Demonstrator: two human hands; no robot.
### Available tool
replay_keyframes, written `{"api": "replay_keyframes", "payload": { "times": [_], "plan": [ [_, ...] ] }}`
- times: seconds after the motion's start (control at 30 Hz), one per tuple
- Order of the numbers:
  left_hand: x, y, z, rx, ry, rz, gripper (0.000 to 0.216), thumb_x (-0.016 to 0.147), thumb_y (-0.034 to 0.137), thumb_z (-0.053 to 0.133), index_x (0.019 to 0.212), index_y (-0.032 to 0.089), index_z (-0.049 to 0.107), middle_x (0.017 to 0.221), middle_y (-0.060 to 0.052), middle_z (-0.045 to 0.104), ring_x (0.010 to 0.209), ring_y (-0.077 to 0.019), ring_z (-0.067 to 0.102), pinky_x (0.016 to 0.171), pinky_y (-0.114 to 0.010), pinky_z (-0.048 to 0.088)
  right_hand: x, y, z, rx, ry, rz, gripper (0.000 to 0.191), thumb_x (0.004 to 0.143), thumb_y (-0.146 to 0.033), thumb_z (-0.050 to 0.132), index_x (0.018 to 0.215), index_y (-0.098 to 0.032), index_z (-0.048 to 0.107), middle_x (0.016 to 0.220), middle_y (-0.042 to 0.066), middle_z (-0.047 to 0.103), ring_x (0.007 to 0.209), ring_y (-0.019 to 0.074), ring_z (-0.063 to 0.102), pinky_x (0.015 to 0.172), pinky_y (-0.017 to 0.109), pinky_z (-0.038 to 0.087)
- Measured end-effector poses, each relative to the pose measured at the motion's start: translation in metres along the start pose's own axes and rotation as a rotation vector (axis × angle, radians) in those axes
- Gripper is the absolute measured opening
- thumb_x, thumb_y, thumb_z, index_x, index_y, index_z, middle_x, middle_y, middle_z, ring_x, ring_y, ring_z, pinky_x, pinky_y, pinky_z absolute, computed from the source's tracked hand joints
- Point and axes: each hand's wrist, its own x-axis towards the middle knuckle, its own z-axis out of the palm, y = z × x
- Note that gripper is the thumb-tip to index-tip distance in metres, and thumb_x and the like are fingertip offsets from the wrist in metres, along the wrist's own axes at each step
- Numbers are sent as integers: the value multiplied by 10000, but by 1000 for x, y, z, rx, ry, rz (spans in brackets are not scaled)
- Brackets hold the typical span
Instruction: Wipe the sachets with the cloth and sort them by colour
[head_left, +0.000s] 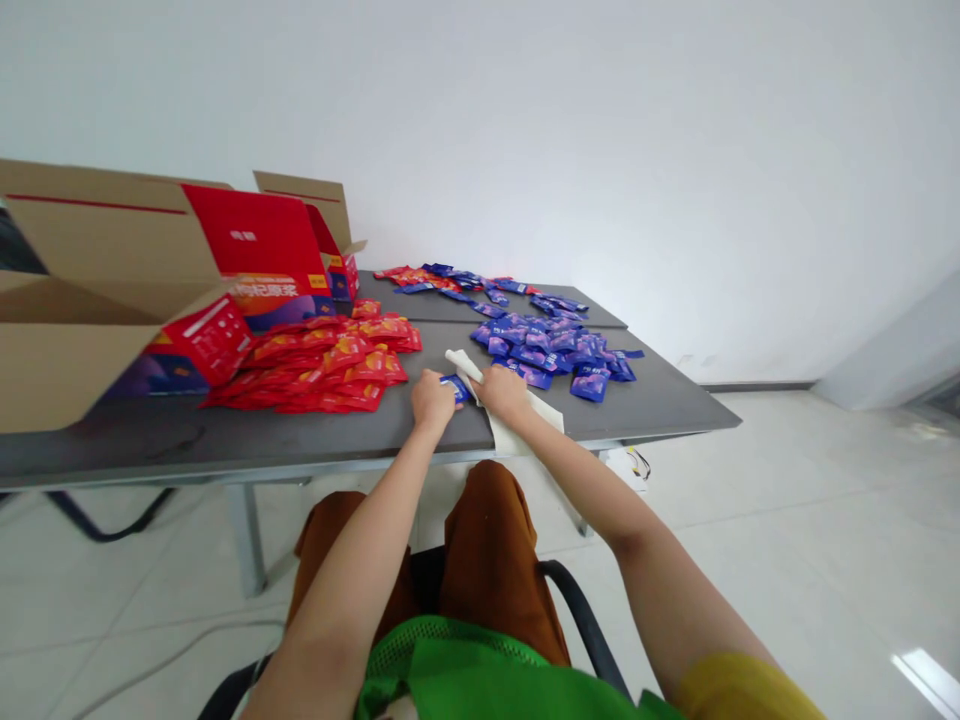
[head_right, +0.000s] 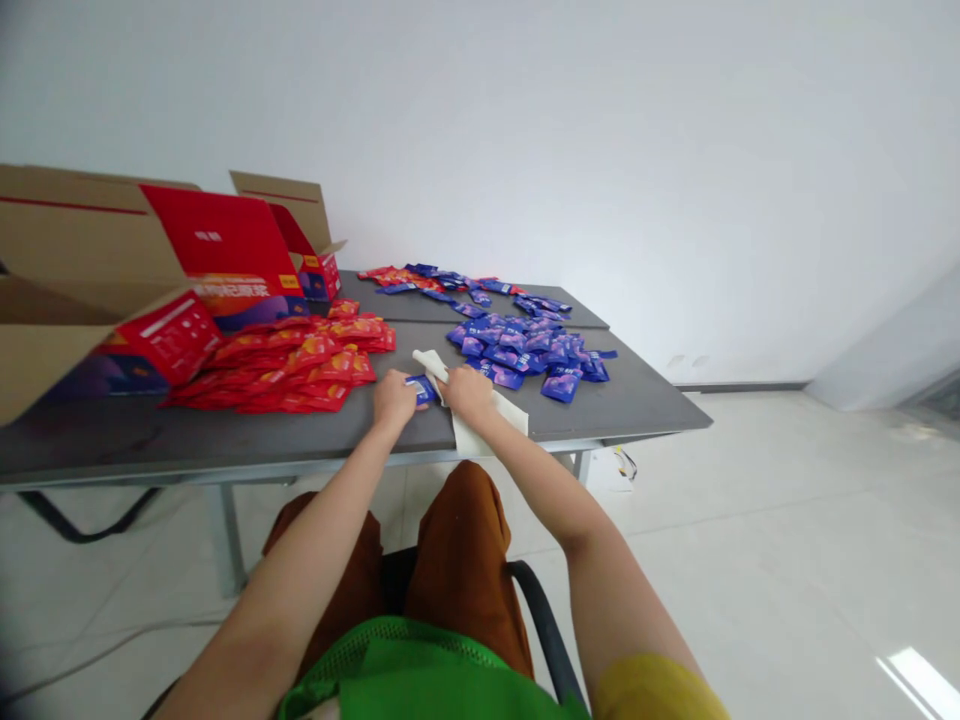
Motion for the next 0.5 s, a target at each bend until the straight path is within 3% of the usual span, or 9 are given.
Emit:
{"api": "replay_keyframes", "payload": {
  "times": [0.17, 0.23, 0.37, 0.5],
  "plan": [
    [-4, 9, -5, -24, -30, -8, 408, 899, 301, 341, 1097, 86, 627, 979, -198, 716, 701, -261, 703, 681, -348, 510, -4, 1, -2, -38, 10, -61, 480, 971, -512, 337, 1134, -211, 673, 1107, 155, 652, 971, 258, 643, 787, 319, 478],
    [-5, 10, -6, -9, -39, 2, 360, 866, 289, 396, 1066, 113, 639, 952, -169, 726, 752, -264, 705, 712, -339, 505, -10, 1, -3, -51, 0, -153, 450, 967, -504, 353, 1164, -235, 655, 1106, 132, 647, 974, 241, 633, 787, 298, 465],
    [-2, 5, -5, 91, 33, 51, 304, 799, 241, 470, 1019, 141, 654, 1054, -166, 710, 1039, -285, 653, 845, -335, 476, -21, 1, -1, -44, -6, -326, 442, 957, -502, 372, 1089, -212, 679, 1085, 106, 647, 959, 224, 625, 789, 274, 445],
    [2, -3, 1, 55, 49, 82, 320, 778, 248, 519, 1042, 132, 657, 1024, -160, 716, 990, -280, 670, 809, -332, 494, -17, 6, 2, 7, 12, -361, 418, 944, -503, 397, 1027, -221, 694, 1043, 84, 660, 931, 220, 630, 763, 274, 440]
  ]
}}
